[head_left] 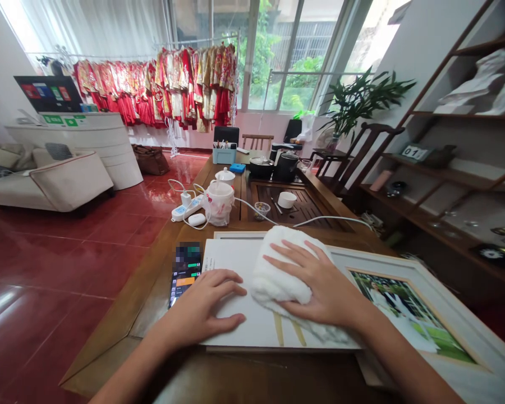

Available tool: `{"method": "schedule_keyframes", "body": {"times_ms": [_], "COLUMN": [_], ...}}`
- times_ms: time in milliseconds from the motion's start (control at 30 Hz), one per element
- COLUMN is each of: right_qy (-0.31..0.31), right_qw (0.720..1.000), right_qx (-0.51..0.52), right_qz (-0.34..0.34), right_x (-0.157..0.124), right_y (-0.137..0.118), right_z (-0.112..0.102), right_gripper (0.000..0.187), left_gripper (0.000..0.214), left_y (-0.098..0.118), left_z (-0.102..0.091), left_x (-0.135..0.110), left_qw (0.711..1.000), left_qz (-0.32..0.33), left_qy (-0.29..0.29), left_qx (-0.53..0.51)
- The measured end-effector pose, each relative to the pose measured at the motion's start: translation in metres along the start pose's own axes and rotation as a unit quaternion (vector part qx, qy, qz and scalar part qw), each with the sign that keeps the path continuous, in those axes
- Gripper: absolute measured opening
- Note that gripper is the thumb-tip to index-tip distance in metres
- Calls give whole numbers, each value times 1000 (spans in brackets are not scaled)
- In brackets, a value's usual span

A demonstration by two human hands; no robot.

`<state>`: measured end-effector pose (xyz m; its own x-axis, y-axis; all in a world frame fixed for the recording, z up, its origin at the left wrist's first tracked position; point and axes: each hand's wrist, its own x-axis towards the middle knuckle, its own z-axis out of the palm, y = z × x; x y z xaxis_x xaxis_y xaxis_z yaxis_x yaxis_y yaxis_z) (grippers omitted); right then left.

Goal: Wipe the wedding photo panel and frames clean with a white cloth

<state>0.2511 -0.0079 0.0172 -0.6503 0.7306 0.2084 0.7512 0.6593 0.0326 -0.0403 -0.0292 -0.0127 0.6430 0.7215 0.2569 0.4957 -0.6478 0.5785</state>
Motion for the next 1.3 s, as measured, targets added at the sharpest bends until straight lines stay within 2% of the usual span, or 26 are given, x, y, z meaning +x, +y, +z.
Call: {"method": "schedule_keyframes", "body": {"times_ms": [267, 467, 533, 600, 733, 800, 867, 1000, 1100, 1300], "right_qy": [-45, -30, -25, -19, -8, 2, 9, 10, 6, 1], "right_qw": [998, 998, 998, 998, 999, 999, 999, 999, 999, 999], "right_qx": [-23, -43, -45, -41, -25, -13, 0, 13, 21, 15], "right_qz": [-44, -27, -30, -32, -40, -40, -37, -34, -31, -30], "right_x": [-48, -52, -50, -50, -51, -52, -52, -53, -54, -55], "right_y": [-26, -28, -27, -24, -19, -18, -18, -20, -20, -18], "right_z": [-6, -7, -8, -7, -6, -5, -5, -5, -5, -5], "right_gripper": [84, 84, 82, 81, 83, 82, 81, 82, 82, 83], "left_gripper": [34, 28, 26, 25, 23, 23, 23, 28, 30, 33], "left_y": [-2, 2, 2, -2, -15, -23, -29, -36, -37, -38], "left_z": [-1, -3, -4, -4, -2, 1, 4, 11, 11, 9], "left_x": [-3, -11, -20, -33, -64, -78, -90, -102, -103, -95], "left_qw": [1000, 1000, 999, 993, 964, 950, 943, 938, 938, 936], "left_qz": [-2, 18, -3, -41, -111, -126, -135, -137, -134, -164], "left_qy": [9, 18, 45, 96, 203, 233, 230, 184, 160, 174], "left_qx": [-4, 12, 30, 57, 130, 166, 198, 262, 279, 258]}}
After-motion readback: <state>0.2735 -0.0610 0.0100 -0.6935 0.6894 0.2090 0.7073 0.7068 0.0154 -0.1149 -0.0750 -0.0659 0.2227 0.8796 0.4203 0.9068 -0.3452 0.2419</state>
